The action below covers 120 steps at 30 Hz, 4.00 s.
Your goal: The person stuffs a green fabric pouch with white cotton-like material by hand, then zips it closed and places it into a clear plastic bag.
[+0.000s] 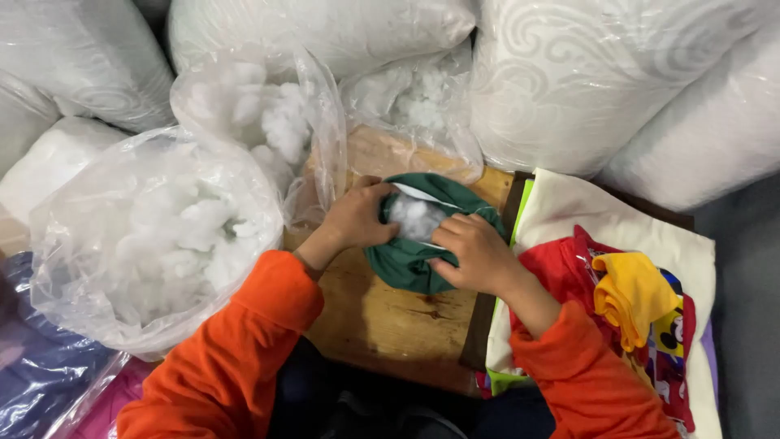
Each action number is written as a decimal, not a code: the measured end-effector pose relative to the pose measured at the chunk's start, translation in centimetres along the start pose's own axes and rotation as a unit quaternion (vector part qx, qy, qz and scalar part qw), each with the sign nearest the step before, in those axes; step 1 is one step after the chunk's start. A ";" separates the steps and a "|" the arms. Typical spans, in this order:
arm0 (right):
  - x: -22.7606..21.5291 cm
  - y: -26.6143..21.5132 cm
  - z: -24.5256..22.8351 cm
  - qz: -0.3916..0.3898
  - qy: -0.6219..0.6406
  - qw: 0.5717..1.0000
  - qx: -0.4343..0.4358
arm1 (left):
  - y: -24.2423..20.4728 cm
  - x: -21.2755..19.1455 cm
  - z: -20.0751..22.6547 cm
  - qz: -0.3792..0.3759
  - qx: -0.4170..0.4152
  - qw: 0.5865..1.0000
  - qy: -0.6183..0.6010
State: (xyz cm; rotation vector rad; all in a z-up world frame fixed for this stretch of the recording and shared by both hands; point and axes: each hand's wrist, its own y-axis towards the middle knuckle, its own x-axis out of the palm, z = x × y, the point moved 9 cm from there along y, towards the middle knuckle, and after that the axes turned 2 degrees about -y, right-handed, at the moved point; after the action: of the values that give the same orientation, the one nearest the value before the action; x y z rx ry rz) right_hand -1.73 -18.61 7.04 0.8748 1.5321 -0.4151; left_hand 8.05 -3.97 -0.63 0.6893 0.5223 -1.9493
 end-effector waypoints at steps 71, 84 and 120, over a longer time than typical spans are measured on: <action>14.9 25.9 -23.0 -0.171 0.131 0.974 0.068 | -24.7 -19.1 -16.1 0.185 -0.203 0.960 0.059; 5.3 25.6 -21.9 0.055 0.434 0.897 -0.053 | -25.4 -23.0 -9.8 0.378 -0.027 0.921 0.085; -0.2 -0.5 -2.7 0.117 -0.160 0.980 0.023 | -0.3 -2.7 1.7 0.141 0.053 0.988 0.022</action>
State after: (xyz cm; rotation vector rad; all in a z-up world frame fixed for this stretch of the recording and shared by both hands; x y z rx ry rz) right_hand -4.00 -17.11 7.59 0.9605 1.1146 -0.3990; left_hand 8.42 -3.11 2.44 0.8283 0.3297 -1.7072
